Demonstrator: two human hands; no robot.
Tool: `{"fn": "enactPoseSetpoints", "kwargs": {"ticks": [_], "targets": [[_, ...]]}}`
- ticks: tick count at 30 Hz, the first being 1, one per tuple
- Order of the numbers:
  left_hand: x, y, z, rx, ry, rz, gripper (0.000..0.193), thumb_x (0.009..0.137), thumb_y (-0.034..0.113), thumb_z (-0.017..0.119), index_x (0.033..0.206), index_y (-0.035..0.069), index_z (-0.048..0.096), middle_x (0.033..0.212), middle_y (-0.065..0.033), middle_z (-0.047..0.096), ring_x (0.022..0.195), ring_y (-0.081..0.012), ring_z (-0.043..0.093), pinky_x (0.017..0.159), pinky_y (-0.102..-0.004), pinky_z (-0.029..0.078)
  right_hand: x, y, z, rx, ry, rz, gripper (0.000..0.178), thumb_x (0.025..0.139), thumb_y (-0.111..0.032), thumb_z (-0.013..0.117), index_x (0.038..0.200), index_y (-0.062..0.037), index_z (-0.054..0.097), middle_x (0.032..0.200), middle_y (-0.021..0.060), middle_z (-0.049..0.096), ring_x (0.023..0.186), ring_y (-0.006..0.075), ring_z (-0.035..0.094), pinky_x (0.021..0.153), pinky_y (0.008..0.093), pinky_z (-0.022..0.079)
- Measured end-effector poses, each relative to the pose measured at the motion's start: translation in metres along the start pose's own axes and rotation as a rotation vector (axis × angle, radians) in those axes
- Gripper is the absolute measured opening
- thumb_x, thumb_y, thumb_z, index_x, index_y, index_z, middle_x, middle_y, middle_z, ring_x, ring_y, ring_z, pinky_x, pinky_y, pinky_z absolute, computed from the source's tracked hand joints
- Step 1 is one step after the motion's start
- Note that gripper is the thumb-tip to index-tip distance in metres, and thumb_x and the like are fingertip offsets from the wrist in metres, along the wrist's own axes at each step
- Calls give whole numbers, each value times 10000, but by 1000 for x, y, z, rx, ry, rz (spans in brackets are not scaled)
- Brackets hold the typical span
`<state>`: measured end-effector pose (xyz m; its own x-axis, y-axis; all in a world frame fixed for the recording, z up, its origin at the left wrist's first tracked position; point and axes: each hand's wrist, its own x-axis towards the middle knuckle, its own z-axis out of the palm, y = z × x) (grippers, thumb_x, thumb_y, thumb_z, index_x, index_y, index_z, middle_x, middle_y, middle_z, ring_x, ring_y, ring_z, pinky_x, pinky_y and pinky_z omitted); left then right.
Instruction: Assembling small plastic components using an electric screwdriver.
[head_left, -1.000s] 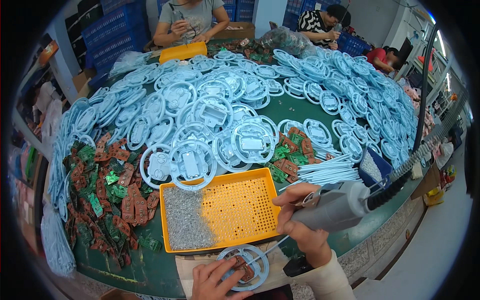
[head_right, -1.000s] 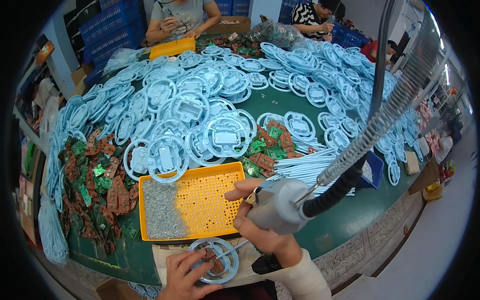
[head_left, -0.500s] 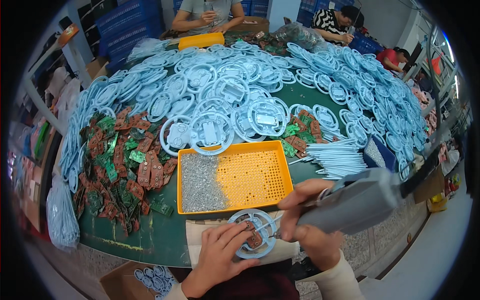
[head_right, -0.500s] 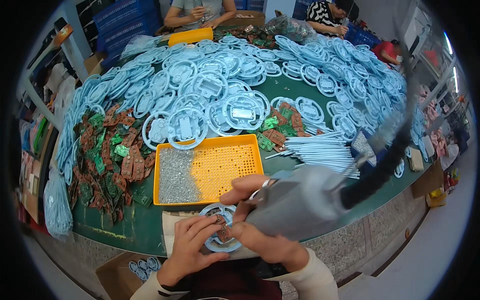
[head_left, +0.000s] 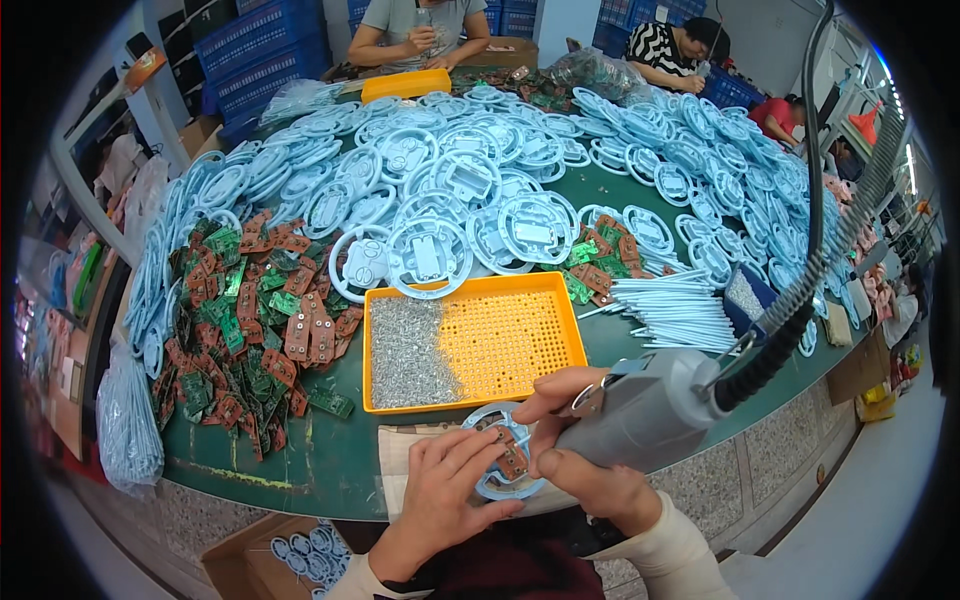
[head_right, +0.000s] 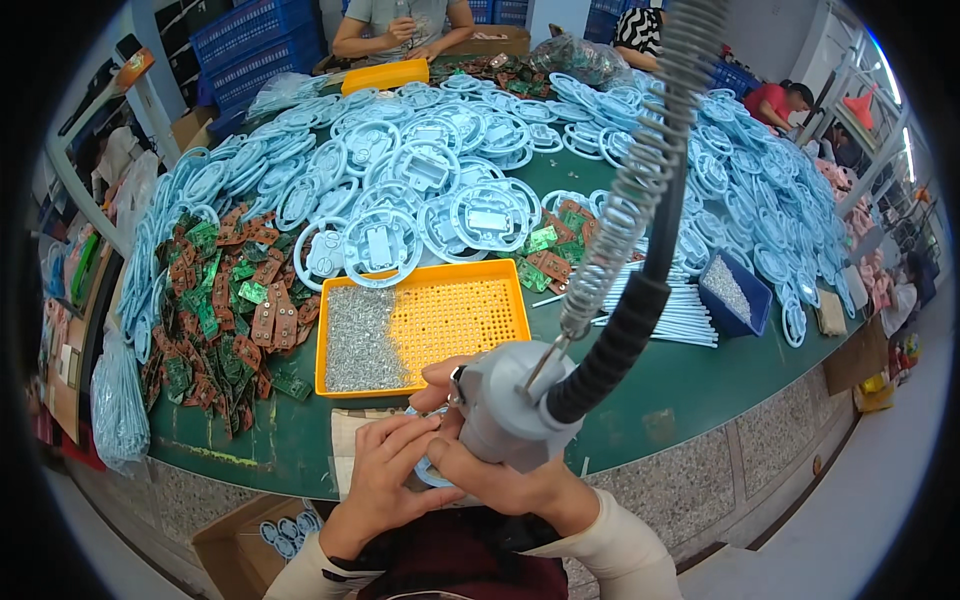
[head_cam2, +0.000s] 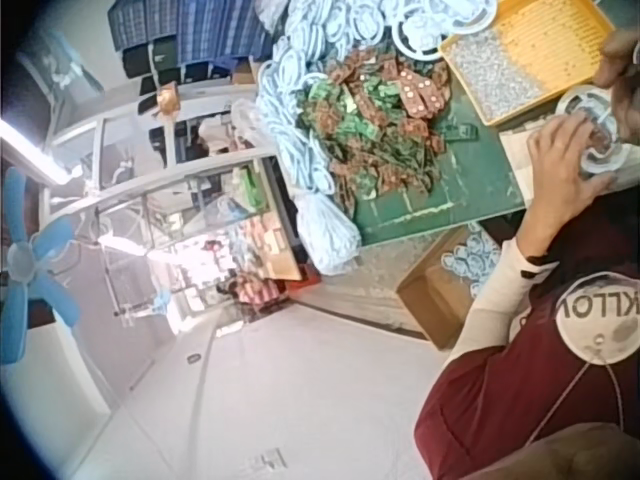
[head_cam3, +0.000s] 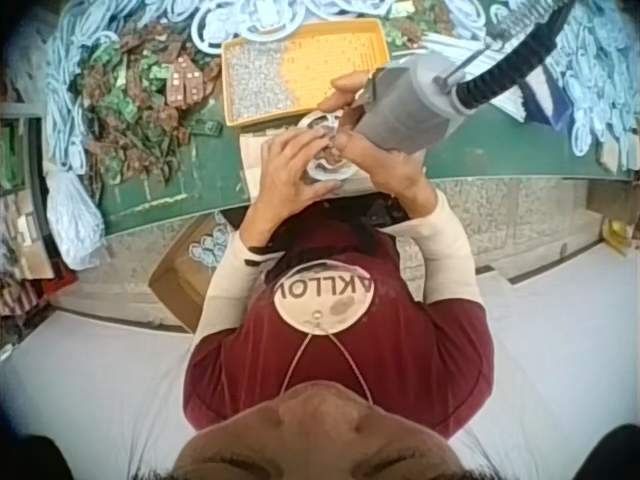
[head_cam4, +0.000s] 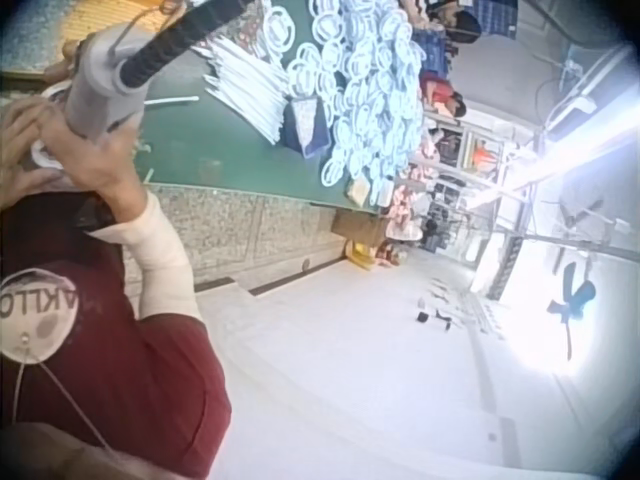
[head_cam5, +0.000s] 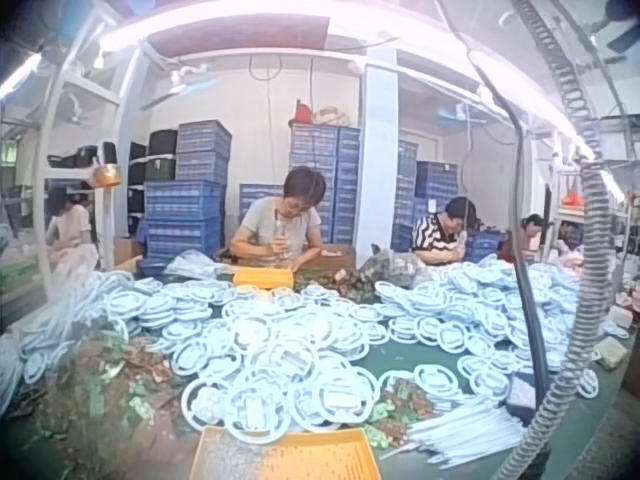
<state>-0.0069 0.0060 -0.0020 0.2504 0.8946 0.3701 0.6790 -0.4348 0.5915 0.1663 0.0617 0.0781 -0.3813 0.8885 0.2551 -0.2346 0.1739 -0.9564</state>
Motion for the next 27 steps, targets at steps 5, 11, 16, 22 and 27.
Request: {"fn": "enactPoseSetpoints", "kwargs": {"ticks": [5,11,16,22,27], "targets": [[-2,-3,0,-4,-16,7,673,614,370,827,1187,102,596,1283,-4,564,1128,-234,499,888,-394,349,1,0,1,-11,-5,-1,488,757,23,631,1211,-4,456,1047,161,605,703,137,590,645,263,507],[-2,-3,1,-2,-6,11,688,606,361,835,1196,102,594,1289,-4,558,1131,-233,497,890,-396,353,-1,3,1,81,-28,25,496,783,-9,674,1237,5,474,1075,102,597,855,94,572,735,242,481],[-2,-4,0,-4,-14,20,687,609,364,835,1194,96,594,1288,-8,559,1132,-233,497,893,-395,353,-2,7,2,63,-26,-4,477,775,-8,674,1213,16,487,1046,113,610,901,125,598,773,268,497],[-3,-6,2,-2,8,28,686,608,366,834,1191,94,596,1285,-8,560,1128,-232,501,894,-393,352,4,4,4,-40,-39,-38,334,737,-23,695,1049,40,595,1018,132,624,901,185,629,806,318,509],[-3,-4,2,14,16,35,675,606,368,833,1180,97,605,1271,-14,570,1125,-227,506,892,-392,352,-1,10,4,-174,-22,8,227,708,-55,702,927,-47,646,929,106,634,857,251,639,790,340,511]]}}
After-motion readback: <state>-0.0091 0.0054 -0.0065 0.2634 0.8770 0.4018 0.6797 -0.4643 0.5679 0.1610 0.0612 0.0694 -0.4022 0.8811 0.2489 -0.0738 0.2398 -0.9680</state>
